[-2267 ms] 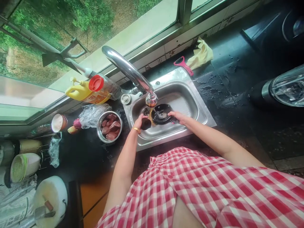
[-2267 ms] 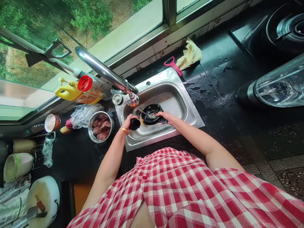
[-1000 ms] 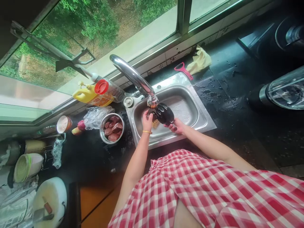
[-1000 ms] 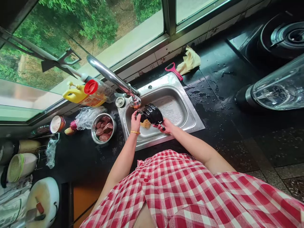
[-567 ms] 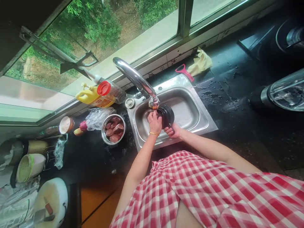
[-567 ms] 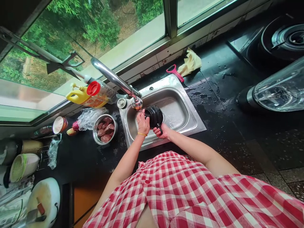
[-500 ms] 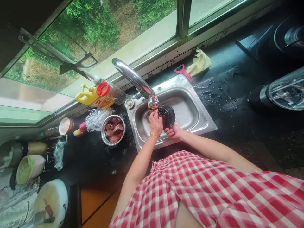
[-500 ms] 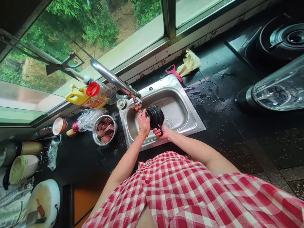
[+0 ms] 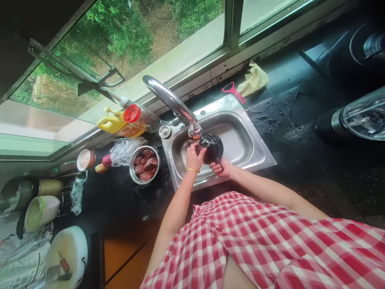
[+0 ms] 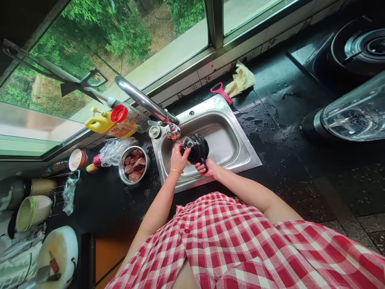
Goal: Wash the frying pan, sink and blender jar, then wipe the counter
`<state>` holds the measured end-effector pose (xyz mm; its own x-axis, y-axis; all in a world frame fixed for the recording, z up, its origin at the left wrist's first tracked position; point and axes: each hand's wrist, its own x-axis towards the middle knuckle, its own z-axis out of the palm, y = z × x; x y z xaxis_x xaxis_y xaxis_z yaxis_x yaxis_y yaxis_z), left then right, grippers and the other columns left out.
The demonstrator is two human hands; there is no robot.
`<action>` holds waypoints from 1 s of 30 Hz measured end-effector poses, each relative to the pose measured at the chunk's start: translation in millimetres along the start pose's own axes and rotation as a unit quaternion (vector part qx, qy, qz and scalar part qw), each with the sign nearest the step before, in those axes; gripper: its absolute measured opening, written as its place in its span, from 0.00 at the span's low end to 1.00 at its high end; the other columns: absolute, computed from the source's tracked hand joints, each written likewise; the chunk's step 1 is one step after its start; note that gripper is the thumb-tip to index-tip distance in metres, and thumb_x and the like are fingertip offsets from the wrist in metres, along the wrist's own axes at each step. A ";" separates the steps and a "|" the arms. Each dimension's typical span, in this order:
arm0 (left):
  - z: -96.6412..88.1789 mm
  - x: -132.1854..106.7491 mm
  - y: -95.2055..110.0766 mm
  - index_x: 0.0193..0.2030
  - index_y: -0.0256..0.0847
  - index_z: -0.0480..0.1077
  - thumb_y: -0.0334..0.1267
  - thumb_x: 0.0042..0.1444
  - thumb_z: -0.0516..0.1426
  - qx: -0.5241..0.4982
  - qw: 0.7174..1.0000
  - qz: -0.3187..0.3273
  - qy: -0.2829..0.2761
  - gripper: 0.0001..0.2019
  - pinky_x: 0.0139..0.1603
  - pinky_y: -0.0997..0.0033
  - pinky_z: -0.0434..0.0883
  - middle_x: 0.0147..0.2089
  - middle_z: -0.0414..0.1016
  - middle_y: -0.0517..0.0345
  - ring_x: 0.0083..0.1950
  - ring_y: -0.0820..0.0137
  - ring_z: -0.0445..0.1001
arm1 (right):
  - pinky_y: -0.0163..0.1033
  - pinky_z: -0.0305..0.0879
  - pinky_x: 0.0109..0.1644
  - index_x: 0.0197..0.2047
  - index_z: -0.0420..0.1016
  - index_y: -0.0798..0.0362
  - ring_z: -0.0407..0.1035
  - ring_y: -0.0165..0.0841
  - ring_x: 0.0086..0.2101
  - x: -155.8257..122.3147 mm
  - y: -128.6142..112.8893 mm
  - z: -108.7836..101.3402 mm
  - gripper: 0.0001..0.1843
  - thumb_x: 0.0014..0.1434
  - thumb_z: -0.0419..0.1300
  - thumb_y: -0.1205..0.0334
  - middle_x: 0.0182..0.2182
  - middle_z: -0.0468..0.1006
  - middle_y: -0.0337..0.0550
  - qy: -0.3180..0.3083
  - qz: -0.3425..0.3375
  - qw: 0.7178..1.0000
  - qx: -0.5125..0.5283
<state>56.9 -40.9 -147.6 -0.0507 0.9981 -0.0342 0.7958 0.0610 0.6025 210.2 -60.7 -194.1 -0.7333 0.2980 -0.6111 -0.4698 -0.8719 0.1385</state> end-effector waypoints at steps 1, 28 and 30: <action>-0.1 0.2 3.5 0.53 0.38 0.65 0.49 0.59 0.56 0.007 1.000 -0.022 -0.004 0.20 0.52 0.62 0.66 0.48 0.71 0.45 0.51 0.60 0.71 | 0.22 0.45 0.11 0.32 0.57 0.54 0.50 0.21 0.11 2.0 1.4 -0.3 0.14 0.65 0.38 0.60 0.16 0.59 0.32 0.004 -0.003 1.000 -0.002; 14.7 11.2 -7.0 0.59 0.35 0.61 0.50 0.66 0.40 0.102 0.992 -0.027 -0.066 0.25 0.47 0.58 0.69 0.48 0.75 0.38 0.46 0.54 0.77 | 0.23 0.46 0.10 0.29 0.55 0.52 0.50 0.21 0.10 11.2 -0.6 6.7 0.16 0.66 0.36 0.59 0.15 0.58 0.31 0.008 -0.002 1.000 -0.010; 18.7 10.2 -7.8 0.57 0.33 0.63 0.49 0.65 0.44 0.127 0.991 0.012 -0.032 0.23 0.47 0.61 0.69 0.49 0.74 0.36 0.49 0.55 0.76 | 0.23 0.46 0.10 0.28 0.54 0.52 0.49 0.21 0.10 14.7 2.0 6.4 0.16 0.66 0.36 0.60 0.15 0.58 0.31 0.003 0.003 1.000 -0.006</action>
<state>61.5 -31.1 -167.6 0.0018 0.9970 -0.0777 0.9229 0.0282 0.3839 195.3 -55.6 -197.9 -0.7337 0.2903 -0.6144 -0.4585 -0.8788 0.1324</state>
